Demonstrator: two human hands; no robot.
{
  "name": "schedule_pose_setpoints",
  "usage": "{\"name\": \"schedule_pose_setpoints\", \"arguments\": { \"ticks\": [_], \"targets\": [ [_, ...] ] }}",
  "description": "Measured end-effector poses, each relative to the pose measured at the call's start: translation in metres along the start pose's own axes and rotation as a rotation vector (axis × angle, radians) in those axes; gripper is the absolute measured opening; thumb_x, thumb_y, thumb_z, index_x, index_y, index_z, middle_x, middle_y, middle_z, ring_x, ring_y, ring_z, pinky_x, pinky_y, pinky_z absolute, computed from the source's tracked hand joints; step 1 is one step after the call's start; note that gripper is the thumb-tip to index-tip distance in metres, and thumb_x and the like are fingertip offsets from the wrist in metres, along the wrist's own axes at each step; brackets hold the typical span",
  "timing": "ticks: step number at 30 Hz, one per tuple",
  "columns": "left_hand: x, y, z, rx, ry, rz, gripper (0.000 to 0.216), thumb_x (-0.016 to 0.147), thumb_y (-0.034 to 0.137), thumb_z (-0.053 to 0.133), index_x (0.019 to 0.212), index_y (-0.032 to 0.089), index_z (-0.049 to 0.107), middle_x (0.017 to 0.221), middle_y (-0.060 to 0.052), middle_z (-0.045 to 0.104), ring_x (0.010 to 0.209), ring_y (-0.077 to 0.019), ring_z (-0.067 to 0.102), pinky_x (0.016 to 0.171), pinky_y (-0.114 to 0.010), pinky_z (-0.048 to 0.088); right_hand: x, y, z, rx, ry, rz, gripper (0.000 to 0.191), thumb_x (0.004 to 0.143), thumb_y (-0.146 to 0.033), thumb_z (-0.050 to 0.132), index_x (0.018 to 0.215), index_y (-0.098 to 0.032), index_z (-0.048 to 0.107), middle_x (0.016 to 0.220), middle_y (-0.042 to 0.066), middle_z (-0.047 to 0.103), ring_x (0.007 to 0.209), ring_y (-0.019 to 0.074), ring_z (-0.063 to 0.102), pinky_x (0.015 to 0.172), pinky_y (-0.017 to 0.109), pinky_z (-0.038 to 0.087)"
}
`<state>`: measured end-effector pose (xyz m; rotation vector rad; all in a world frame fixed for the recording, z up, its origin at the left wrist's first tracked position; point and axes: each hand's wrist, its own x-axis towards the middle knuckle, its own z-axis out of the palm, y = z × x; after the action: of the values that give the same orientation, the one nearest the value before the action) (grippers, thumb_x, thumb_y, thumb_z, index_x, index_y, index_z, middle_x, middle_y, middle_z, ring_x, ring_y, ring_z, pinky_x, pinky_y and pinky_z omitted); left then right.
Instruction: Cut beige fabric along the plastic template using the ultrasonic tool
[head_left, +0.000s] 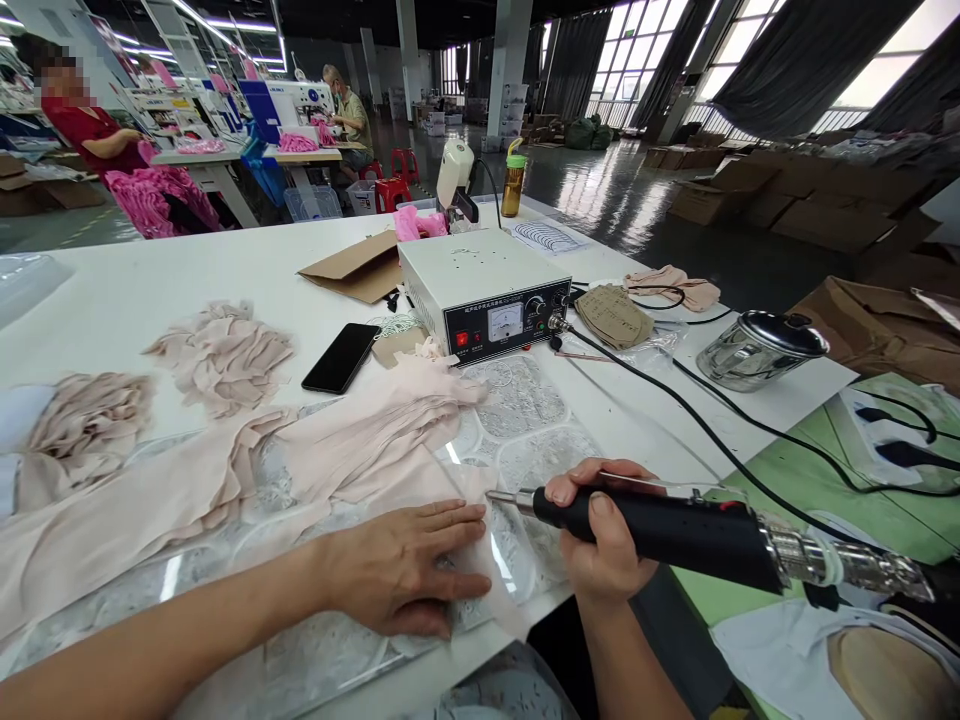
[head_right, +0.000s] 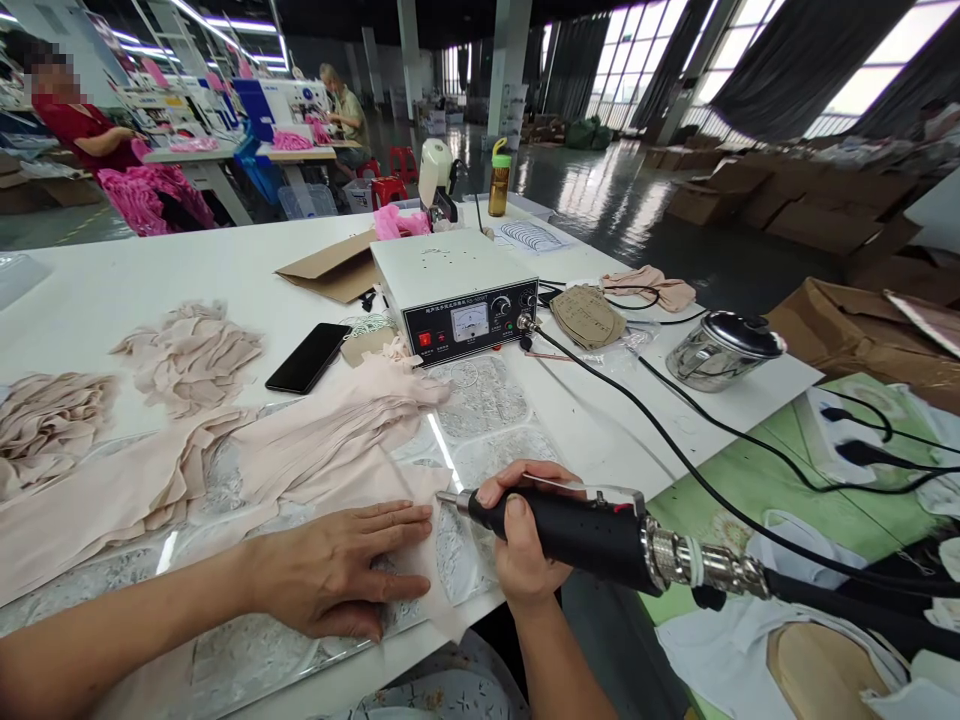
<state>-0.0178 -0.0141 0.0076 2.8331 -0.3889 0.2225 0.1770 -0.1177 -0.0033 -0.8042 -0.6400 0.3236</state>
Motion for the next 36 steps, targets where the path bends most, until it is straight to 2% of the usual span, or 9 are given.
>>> {"name": "schedule_pose_setpoints", "arguments": {
  "ticks": [7,16,23,29,36],
  "targets": [
    [0.003,-0.009,0.001,-0.002,-0.05,0.039,0.043,0.095,0.047,0.057,0.128,0.019,0.061,0.128,-0.02,0.056,0.139,-0.0358,0.04,0.115,-0.048,0.036,0.003,0.0,0.002,0.02,0.014,0.025,0.016,0.081,-0.023,0.061,0.097,-0.024,0.059,0.081,-0.003,0.06,0.057,0.0115,0.058,0.058,0.032,0.052],
    [0.004,-0.006,0.001,-0.013,-0.025,0.02,0.044,0.096,0.051,0.053,0.127,0.021,0.062,0.125,-0.02,0.058,0.136,-0.0375,0.043,0.111,-0.051,0.04,0.003,-0.001,0.003,0.027,0.011,0.025,0.016,0.08,-0.023,0.061,0.096,-0.024,0.058,0.081,-0.003,0.06,0.057,0.0116,0.058,0.058,0.031,0.052],
    [0.003,-0.006,0.004,-0.009,-0.017,0.01,0.045,0.098,0.053,0.05,0.128,0.022,0.061,0.127,-0.019,0.057,0.138,-0.0363,0.041,0.113,-0.05,0.038,0.004,0.0,0.001,0.038,0.005,0.039,0.015,0.08,-0.023,0.061,0.095,-0.024,0.06,0.08,-0.002,0.059,0.057,0.0125,0.057,0.058,0.033,0.052],
    [0.004,-0.006,0.004,-0.017,0.037,0.021,0.044,0.098,0.052,0.049,0.124,0.021,0.064,0.123,-0.019,0.06,0.132,-0.0362,0.047,0.111,-0.048,0.04,-0.004,-0.028,-0.007,0.068,-0.025,0.092,0.014,0.078,-0.021,0.057,0.092,-0.023,0.06,0.076,-0.002,0.057,0.054,0.0125,0.055,0.05,0.03,0.05],
    [0.005,-0.005,0.003,-0.017,0.005,0.022,0.045,0.097,0.054,0.05,0.124,0.021,0.064,0.122,-0.019,0.059,0.131,-0.037,0.048,0.109,-0.048,0.041,-0.017,-0.054,-0.014,0.071,-0.118,0.205,0.01,0.081,-0.026,0.061,0.09,-0.022,0.059,0.075,-0.001,0.057,0.053,0.0114,0.055,0.05,0.03,0.051]
  ]
}}
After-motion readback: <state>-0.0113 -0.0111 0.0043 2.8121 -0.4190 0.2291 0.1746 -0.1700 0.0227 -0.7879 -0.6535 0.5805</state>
